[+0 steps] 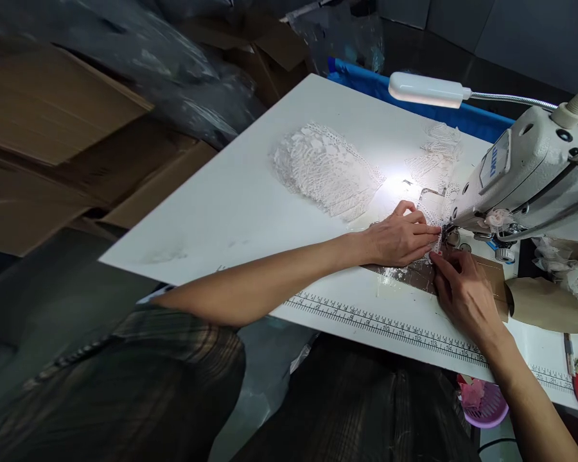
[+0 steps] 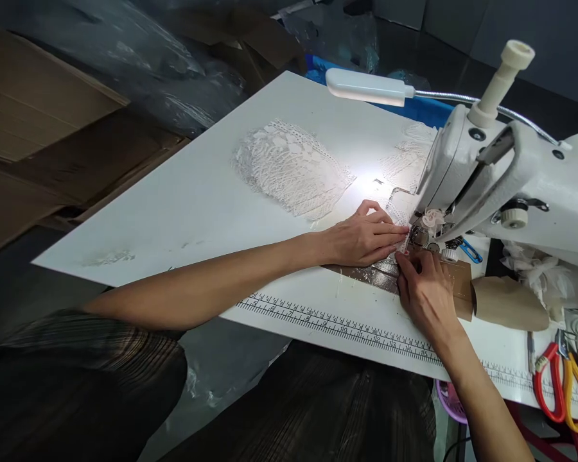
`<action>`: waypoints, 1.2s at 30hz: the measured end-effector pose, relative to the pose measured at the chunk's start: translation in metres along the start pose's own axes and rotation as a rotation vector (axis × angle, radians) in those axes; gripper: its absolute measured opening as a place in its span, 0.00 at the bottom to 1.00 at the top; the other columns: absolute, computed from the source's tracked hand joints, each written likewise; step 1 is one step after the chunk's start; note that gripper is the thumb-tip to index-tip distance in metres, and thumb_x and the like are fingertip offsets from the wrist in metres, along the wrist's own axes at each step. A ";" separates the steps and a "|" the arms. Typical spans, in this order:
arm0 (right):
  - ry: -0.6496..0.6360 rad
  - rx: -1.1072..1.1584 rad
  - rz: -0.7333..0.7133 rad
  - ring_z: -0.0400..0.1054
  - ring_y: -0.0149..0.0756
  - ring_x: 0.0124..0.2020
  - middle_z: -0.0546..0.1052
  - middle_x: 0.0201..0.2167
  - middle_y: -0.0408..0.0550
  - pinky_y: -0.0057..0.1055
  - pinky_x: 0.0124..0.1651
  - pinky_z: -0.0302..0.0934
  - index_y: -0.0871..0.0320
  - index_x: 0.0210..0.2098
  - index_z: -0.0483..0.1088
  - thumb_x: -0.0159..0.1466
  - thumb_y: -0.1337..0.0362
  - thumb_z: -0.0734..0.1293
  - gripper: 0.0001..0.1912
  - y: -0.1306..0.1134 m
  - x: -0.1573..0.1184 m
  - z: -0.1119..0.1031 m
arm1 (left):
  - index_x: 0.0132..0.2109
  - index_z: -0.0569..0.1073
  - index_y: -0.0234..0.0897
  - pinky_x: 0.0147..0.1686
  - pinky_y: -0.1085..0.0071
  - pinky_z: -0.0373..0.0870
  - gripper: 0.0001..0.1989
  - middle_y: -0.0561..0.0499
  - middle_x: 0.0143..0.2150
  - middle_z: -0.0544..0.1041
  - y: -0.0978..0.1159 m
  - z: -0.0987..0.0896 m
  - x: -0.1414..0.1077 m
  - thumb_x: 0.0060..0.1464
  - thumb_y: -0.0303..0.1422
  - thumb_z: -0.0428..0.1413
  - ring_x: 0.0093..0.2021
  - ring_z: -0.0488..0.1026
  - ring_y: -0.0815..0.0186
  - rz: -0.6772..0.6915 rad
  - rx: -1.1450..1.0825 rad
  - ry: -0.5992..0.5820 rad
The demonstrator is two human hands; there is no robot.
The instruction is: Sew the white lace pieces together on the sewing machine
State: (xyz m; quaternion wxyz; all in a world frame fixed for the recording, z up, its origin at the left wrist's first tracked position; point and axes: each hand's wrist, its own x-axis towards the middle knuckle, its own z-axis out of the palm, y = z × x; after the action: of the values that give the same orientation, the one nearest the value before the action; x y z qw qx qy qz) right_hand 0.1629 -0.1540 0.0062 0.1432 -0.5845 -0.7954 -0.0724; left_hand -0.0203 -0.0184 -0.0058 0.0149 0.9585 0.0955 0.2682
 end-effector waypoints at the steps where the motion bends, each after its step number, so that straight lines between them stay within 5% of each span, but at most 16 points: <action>1: 0.002 0.013 0.002 0.66 0.41 0.40 0.71 0.41 0.55 0.36 0.40 0.66 0.55 0.56 0.72 0.70 0.65 0.57 0.20 0.000 0.000 0.000 | 0.51 0.76 0.38 0.55 0.56 0.56 0.14 0.47 0.57 0.78 0.000 0.000 0.000 0.70 0.31 0.46 0.45 0.73 0.61 -0.004 -0.004 -0.005; 14: 0.030 0.170 0.027 0.69 0.42 0.39 0.73 0.40 0.55 0.40 0.42 0.70 0.56 0.53 0.75 0.68 0.66 0.59 0.19 0.008 0.000 0.001 | 0.53 0.77 0.44 0.55 0.53 0.57 0.14 0.49 0.58 0.77 0.000 -0.001 0.003 0.69 0.34 0.47 0.45 0.73 0.60 -0.020 0.009 -0.103; 19: 0.135 0.246 0.053 0.72 0.39 0.38 0.75 0.41 0.53 0.38 0.42 0.73 0.55 0.49 0.77 0.68 0.66 0.58 0.18 0.025 0.003 0.000 | 0.53 0.77 0.43 0.54 0.53 0.57 0.15 0.49 0.58 0.77 -0.001 0.000 0.002 0.69 0.34 0.47 0.45 0.73 0.60 -0.007 0.028 -0.097; 25: 0.052 0.138 -0.029 0.70 0.38 0.35 0.73 0.42 0.54 0.34 0.35 0.71 0.55 0.51 0.77 0.67 0.65 0.60 0.18 0.029 0.002 0.002 | 0.53 0.77 0.43 0.53 0.52 0.58 0.15 0.48 0.58 0.77 0.000 0.000 0.003 0.68 0.33 0.48 0.45 0.72 0.59 -0.019 0.020 -0.113; 36: 0.015 0.085 -0.096 0.69 0.40 0.40 0.72 0.42 0.53 0.34 0.37 0.70 0.53 0.51 0.75 0.66 0.68 0.60 0.18 0.018 -0.001 -0.003 | 0.52 0.77 0.42 0.53 0.54 0.58 0.15 0.48 0.58 0.77 0.001 0.001 0.001 0.70 0.35 0.46 0.45 0.73 0.60 -0.009 0.017 -0.060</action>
State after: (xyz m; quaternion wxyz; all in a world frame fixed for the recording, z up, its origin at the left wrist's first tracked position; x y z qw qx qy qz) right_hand 0.1808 -0.1505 0.0073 0.1699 -0.5384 -0.8239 -0.0498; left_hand -0.0187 -0.0189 -0.0055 0.0109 0.9658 0.1016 0.2384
